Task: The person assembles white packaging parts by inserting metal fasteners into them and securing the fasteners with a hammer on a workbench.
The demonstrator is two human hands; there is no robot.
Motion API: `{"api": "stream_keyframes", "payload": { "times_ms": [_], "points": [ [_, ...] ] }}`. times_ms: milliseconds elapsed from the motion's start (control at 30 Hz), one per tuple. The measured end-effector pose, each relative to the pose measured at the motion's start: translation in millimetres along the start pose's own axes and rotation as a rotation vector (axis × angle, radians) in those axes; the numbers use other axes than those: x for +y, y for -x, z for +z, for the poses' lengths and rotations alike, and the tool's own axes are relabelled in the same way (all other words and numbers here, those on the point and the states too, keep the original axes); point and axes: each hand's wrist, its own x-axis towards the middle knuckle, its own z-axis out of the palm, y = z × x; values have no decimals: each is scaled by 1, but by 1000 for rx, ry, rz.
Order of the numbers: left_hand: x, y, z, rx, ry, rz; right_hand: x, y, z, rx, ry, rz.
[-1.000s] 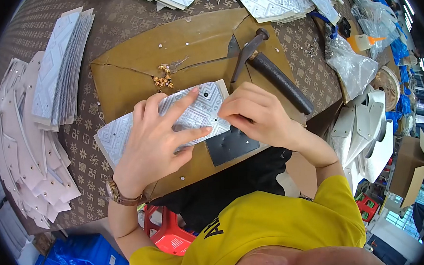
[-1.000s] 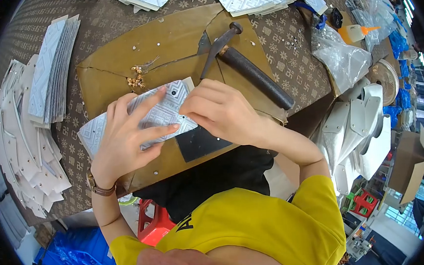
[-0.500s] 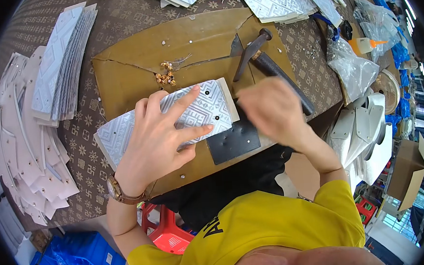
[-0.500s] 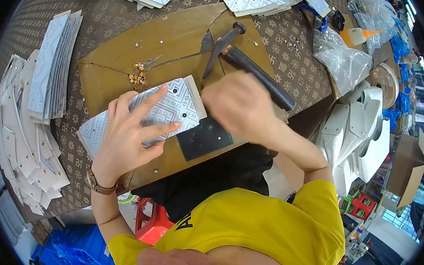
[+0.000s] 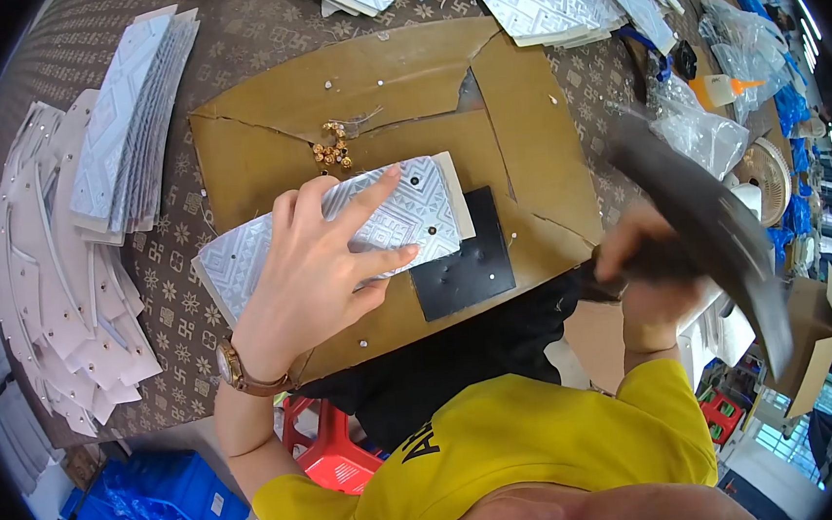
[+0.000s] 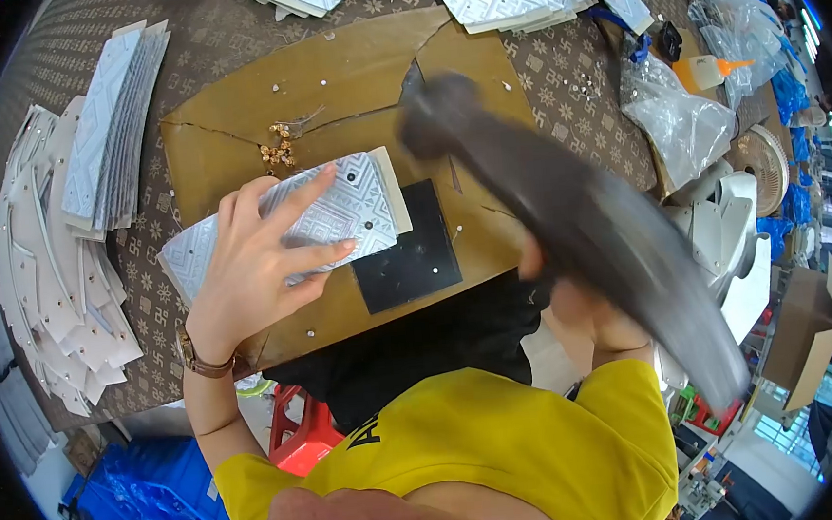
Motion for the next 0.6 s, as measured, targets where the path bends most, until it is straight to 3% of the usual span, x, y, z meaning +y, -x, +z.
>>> {"api": "stream_keyframes", "payload": {
  "times_ms": [100,167,300,367,400,467,500,600],
  "points": [
    [0,0,-2,4,-19,-3,7,21,10,-227,-811,-336],
    [-1,0,-2,8,-4,-1,-48,-8,14,-481,257,185],
    [-5,-2,-1,18,4,12,-7,-5,28,-350,292,172],
    [-4,1,0,21,19,8,9,-9,21,-113,214,418],
    [-6,2,-2,22,47,16,16,-19,18,-110,216,408],
    [-11,1,-11,23,89,34,28,-39,13,89,594,223],
    [-10,0,-17,30,72,35,35,-43,11,100,590,209],
    [-2,-8,-37,175,809,-20,56,-52,7,178,760,62]
  ]
}}
